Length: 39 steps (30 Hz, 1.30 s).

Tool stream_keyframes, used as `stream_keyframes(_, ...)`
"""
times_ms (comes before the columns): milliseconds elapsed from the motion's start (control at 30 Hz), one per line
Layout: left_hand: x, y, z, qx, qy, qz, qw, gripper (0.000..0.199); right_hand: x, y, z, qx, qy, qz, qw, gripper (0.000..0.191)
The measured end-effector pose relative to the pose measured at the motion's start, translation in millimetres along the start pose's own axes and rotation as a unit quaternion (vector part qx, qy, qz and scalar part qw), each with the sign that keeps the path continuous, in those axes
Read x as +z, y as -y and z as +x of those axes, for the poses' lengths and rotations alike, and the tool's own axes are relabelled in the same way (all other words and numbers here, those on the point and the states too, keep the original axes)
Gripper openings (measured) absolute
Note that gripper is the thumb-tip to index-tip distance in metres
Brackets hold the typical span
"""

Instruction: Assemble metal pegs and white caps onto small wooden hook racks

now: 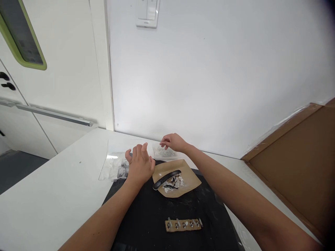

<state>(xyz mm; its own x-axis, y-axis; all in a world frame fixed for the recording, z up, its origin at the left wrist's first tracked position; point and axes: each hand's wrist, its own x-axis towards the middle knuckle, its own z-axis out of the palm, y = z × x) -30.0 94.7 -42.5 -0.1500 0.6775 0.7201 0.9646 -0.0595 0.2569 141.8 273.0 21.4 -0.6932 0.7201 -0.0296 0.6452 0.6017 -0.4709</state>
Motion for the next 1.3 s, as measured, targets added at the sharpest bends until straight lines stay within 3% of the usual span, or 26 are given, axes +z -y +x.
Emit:
stream_keyframes(267,1.6,0,-1,0.008,0.001,-0.006,1.0,0.058,4,-2,-1,0.019,-0.015,-0.016,1.0,0.032)
stream_keyframes(633,2.0,-1,-2,0.013,0.0,-0.007,1.0,0.055,-15,7,-10,0.019,0.017,-0.119,0.993,0.027)
stream_keyframes(833,-2.9,-3,1,0.024,0.002,0.001,1.0,0.034,-24,14,-20,-0.012,0.001,-0.12,0.993,0.027)
stream_keyframes(967,-6.8,-4,2,0.046,-0.007,-0.007,0.999,0.03,-31,25,-52,-0.037,-0.035,-0.089,0.995,0.041)
stream_keyframes(1100,-9.4,-7,1,0.089,-0.015,-0.027,0.996,0.032,-34,32,-110,-0.059,-0.076,-0.043,0.994,0.035)
stream_keyframes(1300,-9.1,-11,-2,0.116,-0.037,-0.05,0.991,0.028,-6,23,-189,-0.155,-0.118,0.03,0.981,0.022)
